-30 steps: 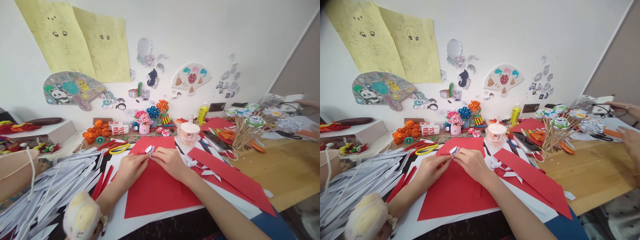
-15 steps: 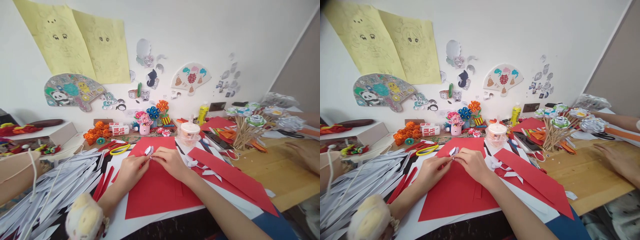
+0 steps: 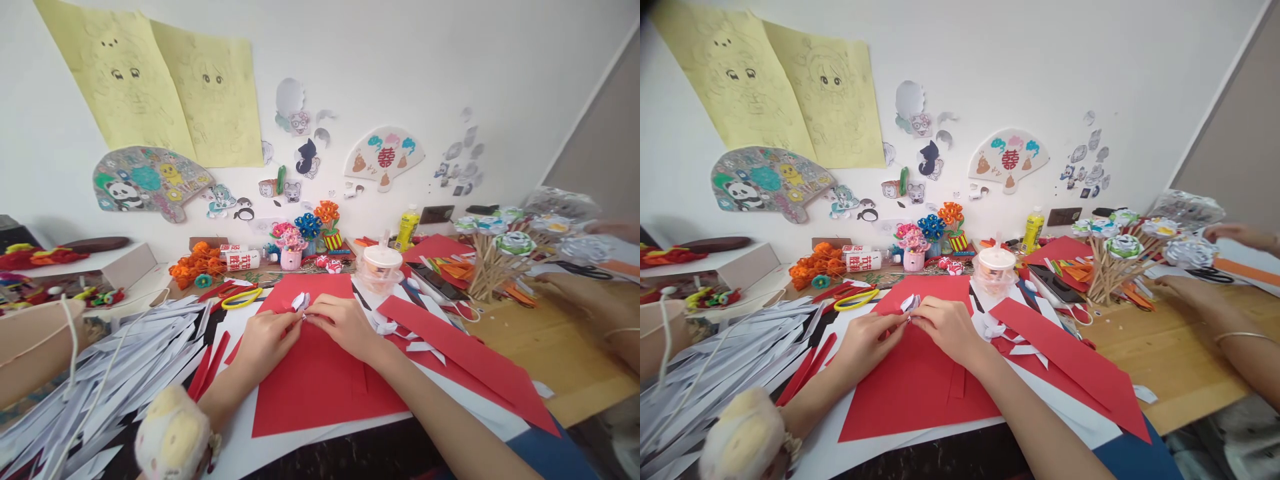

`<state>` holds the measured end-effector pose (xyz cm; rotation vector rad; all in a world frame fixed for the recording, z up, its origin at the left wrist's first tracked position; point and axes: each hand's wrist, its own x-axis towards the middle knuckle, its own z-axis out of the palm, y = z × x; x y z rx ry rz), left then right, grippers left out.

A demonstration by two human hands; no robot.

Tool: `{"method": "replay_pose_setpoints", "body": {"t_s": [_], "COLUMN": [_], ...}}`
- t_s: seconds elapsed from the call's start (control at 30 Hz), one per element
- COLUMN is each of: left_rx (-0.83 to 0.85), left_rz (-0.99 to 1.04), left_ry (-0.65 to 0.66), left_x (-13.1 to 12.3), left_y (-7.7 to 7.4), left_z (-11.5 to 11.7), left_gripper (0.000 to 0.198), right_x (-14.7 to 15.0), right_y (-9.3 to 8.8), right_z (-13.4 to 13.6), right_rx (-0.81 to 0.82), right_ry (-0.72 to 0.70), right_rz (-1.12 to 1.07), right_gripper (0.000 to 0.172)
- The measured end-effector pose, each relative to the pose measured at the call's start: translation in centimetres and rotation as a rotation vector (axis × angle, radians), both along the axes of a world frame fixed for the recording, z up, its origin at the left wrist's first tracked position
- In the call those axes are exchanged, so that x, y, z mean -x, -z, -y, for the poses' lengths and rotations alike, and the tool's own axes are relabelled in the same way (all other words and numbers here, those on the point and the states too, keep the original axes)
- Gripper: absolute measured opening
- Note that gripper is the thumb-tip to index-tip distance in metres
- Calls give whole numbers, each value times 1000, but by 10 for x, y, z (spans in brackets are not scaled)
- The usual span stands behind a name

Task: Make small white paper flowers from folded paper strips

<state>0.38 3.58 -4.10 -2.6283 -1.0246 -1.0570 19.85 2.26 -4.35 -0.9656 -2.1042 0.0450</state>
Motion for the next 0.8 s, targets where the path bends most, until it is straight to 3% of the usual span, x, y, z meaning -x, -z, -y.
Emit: {"method": "replay_pose_setpoints", "body": {"t_s": [0.4,0.8], "left_rx": [-17,-125], "left_rz": [22,-53], "left_ry": [18,51], "left_x": [0,2], "left_y": [1,4], "left_z": [-1,-4], "left_gripper": [25,23], "right_x": [-1,7], "right_y": [3,2], "right_z": [-1,3], "right_rx": [-22,-240], "right_ry": [7,141], "right_rz": [51,179], "right_gripper": [15,11]}}
